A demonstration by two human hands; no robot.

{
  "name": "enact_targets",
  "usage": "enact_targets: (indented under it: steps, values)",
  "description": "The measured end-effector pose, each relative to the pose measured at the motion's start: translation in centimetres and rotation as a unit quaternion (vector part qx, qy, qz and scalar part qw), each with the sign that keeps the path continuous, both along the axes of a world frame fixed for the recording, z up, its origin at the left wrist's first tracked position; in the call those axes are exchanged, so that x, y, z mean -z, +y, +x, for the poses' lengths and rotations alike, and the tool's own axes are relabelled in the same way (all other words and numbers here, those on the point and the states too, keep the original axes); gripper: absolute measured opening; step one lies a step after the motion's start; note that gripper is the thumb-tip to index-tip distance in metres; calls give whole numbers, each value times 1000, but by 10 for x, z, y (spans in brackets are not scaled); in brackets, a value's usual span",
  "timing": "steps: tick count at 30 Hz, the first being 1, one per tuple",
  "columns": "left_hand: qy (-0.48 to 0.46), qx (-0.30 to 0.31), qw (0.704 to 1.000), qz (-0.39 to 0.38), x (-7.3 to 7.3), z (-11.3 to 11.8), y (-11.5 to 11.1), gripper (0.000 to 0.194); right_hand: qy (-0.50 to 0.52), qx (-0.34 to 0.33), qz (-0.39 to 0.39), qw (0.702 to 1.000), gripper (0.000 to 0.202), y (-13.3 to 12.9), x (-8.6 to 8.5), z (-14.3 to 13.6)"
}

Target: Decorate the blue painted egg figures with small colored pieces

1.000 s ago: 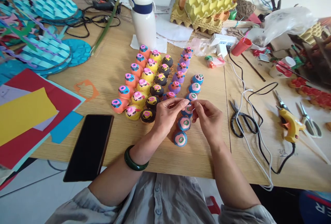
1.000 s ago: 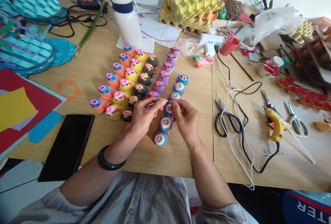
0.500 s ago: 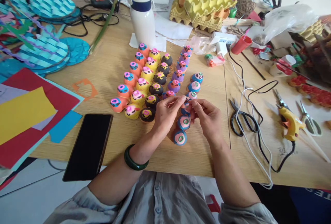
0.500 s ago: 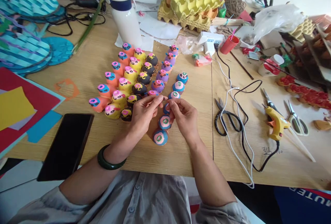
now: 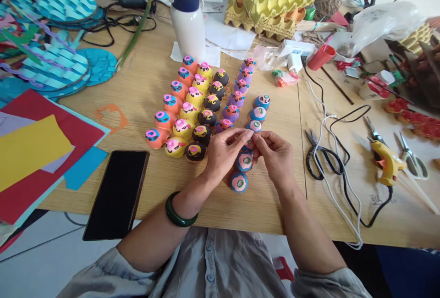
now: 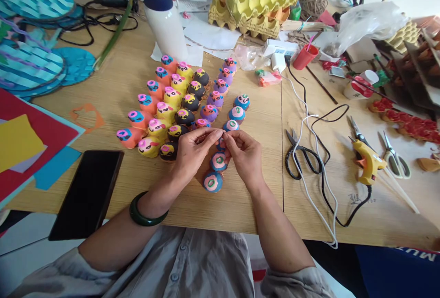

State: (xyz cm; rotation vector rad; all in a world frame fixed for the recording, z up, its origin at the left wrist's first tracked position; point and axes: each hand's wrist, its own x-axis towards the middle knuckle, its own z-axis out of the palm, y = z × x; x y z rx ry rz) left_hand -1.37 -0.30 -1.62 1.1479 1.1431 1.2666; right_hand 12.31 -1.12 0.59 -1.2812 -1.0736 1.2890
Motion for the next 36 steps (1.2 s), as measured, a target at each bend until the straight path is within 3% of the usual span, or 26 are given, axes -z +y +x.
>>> enact_targets:
  steps: [7, 14, 28, 36]
  values:
    - [-10, -1, 1000, -15, -1, 0, 1, 26, -3, -8, 0, 1000, 38, 0, -1, 0]
    - [-82, 5, 994, -78, -1, 1, 2, 30, -17, 5, 2, 1000, 37, 1, 1, 2]
    - [-26, 16, 998, -48, 5, 0, 3, 20, -52, 56, 62, 995, 24, 0, 1, 1]
    - [-42, 10, 997, -72, -2, 1, 2, 23, -65, 38, 35, 997, 26, 0, 3, 1]
